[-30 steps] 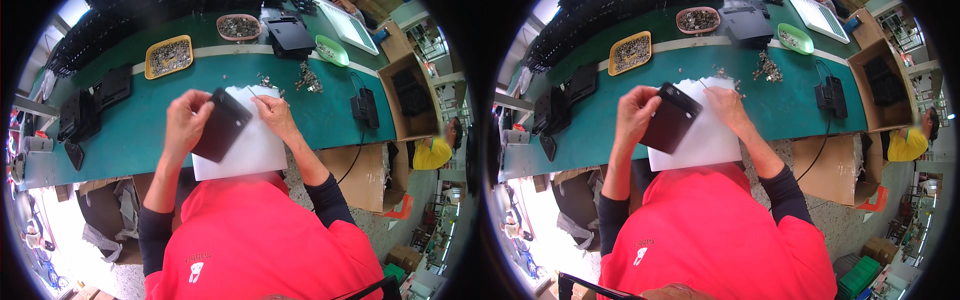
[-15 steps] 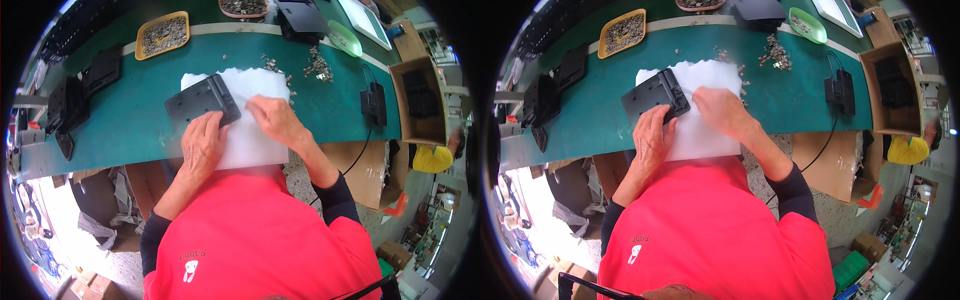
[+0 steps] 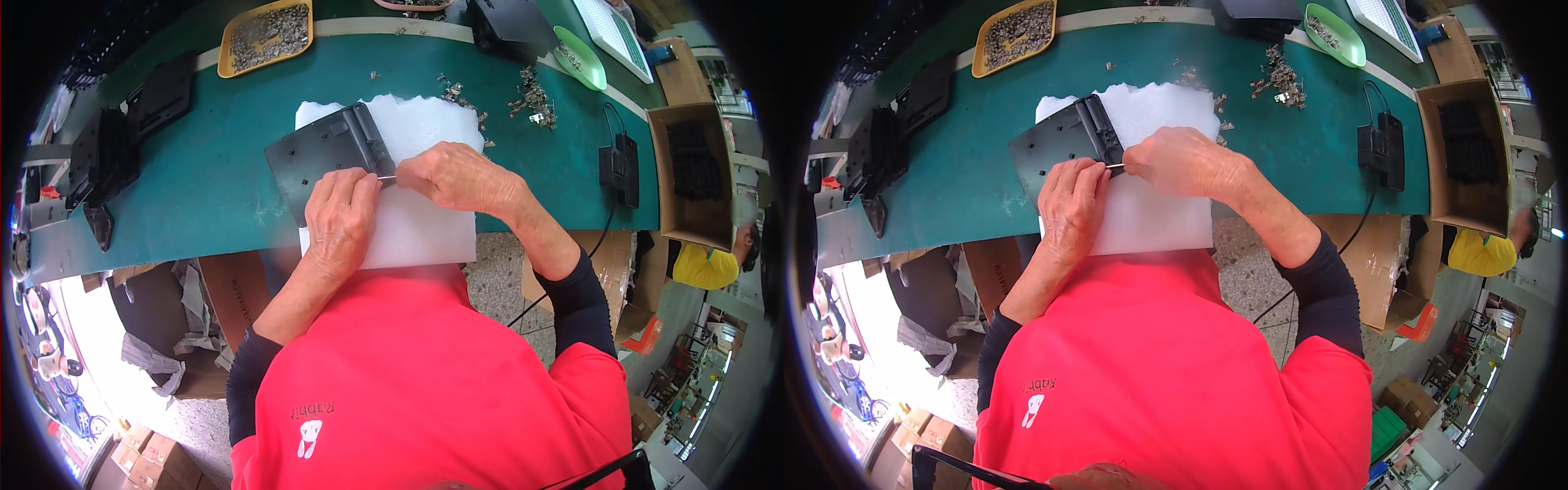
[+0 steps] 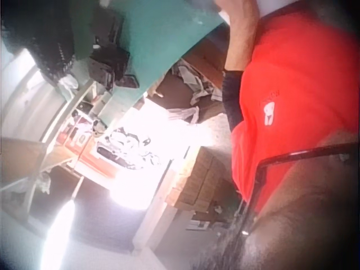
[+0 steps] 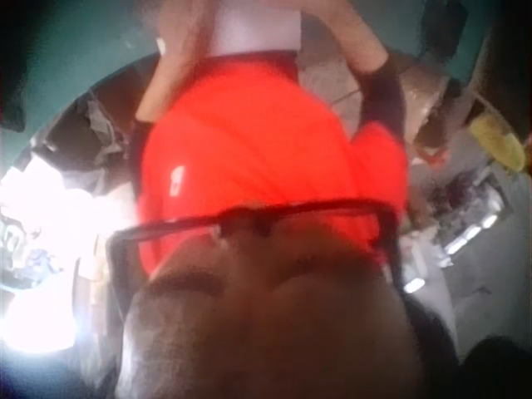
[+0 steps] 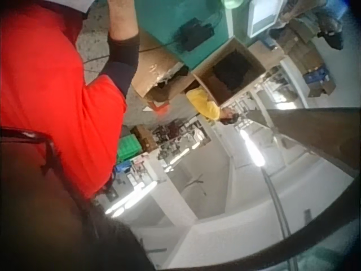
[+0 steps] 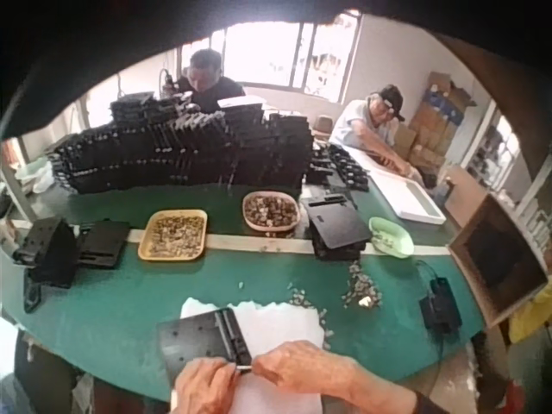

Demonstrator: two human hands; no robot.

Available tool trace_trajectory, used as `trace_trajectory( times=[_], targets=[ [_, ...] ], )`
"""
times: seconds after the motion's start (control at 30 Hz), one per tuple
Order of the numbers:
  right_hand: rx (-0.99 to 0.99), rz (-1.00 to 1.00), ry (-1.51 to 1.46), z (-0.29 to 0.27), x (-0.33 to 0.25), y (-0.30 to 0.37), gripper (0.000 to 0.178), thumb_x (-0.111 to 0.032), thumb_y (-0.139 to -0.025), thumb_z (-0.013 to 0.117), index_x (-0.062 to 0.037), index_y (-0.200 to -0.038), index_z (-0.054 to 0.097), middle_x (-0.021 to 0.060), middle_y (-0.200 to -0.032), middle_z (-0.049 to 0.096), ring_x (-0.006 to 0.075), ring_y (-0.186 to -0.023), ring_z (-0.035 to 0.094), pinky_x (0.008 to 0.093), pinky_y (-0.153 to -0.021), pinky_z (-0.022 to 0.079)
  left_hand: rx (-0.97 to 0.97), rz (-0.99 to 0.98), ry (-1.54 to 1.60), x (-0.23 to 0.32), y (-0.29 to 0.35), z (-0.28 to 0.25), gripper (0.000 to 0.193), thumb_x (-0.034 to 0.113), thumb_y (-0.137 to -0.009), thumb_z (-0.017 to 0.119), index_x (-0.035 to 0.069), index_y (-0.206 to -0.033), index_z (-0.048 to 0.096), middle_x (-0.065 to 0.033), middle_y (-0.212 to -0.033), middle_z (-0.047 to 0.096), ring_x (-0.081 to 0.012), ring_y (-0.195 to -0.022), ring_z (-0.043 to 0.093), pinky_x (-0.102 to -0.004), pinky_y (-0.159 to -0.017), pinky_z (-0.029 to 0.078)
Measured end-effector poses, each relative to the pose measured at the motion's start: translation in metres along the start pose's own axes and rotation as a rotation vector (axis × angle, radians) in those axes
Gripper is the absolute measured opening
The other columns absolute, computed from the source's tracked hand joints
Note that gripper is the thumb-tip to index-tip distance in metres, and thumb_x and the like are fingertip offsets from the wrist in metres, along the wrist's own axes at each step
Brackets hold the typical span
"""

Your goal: The person uses a small screwdriver to remove screws from a black rectangular electronic device placed on a white foam pad. They place the removed screws into a pink bowl and set the device aside. The person then picks up another device and repeats the process of unscrewing and organizing the components.

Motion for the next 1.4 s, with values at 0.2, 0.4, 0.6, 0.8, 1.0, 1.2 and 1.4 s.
trace_trajectory(
  times=[0.2,0.4,0.6,0.8,1.0,1.2,1.4],
  targets=[
    [0.207,-0.115,0.149,0.012,-0.011,0.016,0.009,-0.001,-0.081,0.057,-0.0033,-0.089,0.060,0.0122,-0.075,0.064,0.0327,-0.068,0.065,0.0395,-0.059,0.052,-0.026,0.094,-0.049,0.003,0.004,0.004,0.019,-0.002,-0.073,0.072,0.001,-0.089,0.063,-0.0100,-0.088,0.064,-0.0260,-0.079,0.062,-0.0356,-0.069,0.052],
    [0.300,-0.121,0.179,0.013,-0.015,0.019,0.011,0.000,-0.080,0.056,-0.0038,-0.090,0.058,0.0110,-0.075,0.062,0.0320,-0.066,0.064,0.0388,-0.057,0.052,-0.002,0.065,-0.050,0.001,0.004,0.002,0.020,0.001,-0.074,0.073,0.002,-0.091,0.064,-0.0085,-0.089,0.066,-0.0253,-0.082,0.064,-0.0345,-0.071,0.052],
    [0.359,-0.123,0.123,0.008,-0.011,0.022,0.008,0.000,-0.080,0.055,-0.0027,-0.087,0.057,0.0121,-0.075,0.062,0.0332,-0.069,0.064,0.0401,-0.060,0.052,0.028,-0.009,-0.015,-0.001,0.000,-0.002,0.020,0.006,-0.075,0.075,0.005,-0.092,0.065,-0.0079,-0.089,0.067,-0.0253,-0.084,0.065,-0.0350,-0.072,0.053],
    [0.314,-0.035,0.141,0.016,-0.013,0.018,0.008,0.000,-0.079,0.055,-0.0026,-0.086,0.055,0.0139,-0.076,0.062,0.0355,-0.070,0.064,0.0425,-0.061,0.052,0.000,-0.003,-0.039,0.000,0.001,-0.001,0.018,0.007,-0.076,0.075,0.006,-0.090,0.065,-0.0075,-0.090,0.065,-0.0252,-0.082,0.063,-0.0356,-0.070,0.052],
    [0.297,-0.045,0.155,0.016,-0.016,0.018,0.009,0.000,-0.078,0.055,-0.0025,-0.087,0.055,0.0139,-0.074,0.062,0.0361,-0.070,0.064,0.0431,-0.061,0.052,-0.042,0.070,-0.003,-0.002,0.001,0.005,0.015,0.004,-0.071,0.066,0.005,-0.085,0.060,-0.0081,-0.093,0.061,-0.0251,-0.080,0.060,-0.0346,-0.069,0.050],
    [0.285,-0.042,0.150,0.014,-0.018,0.016,0.007,-0.001,-0.079,0.054,-0.0030,-0.086,0.054,0.0146,-0.075,0.063,0.0362,-0.069,0.064,0.0448,-0.061,0.051,-0.069,0.103,-0.014,-0.003,0.002,0.007,0.014,0.004,-0.073,0.065,0.004,-0.085,0.058,-0.0095,-0.094,0.060,-0.0256,-0.079,0.059,-0.0351,-0.069,0.050],
    [0.352,-0.057,0.085,0.008,-0.007,0.018,0.006,-0.005,-0.088,0.056,-0.0020,-0.089,0.062,0.0100,-0.069,0.063,0.0296,-0.061,0.064,0.0409,-0.055,0.048,0.022,-0.065,0.069,-0.009,-0.004,-0.003,0.027,0.013,-0.078,0.074,0.003,-0.098,0.059,-0.0108,-0.099,0.062,-0.0290,-0.085,0.062,-0.0363,-0.073,0.052]
  ],
)
Point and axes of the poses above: each hand's wrist, its own y-axis away from the middle knuckle, its own z-axis out of the palm, x = y × z, the point moved 7 cm from there along -y, towards the middle knuckle
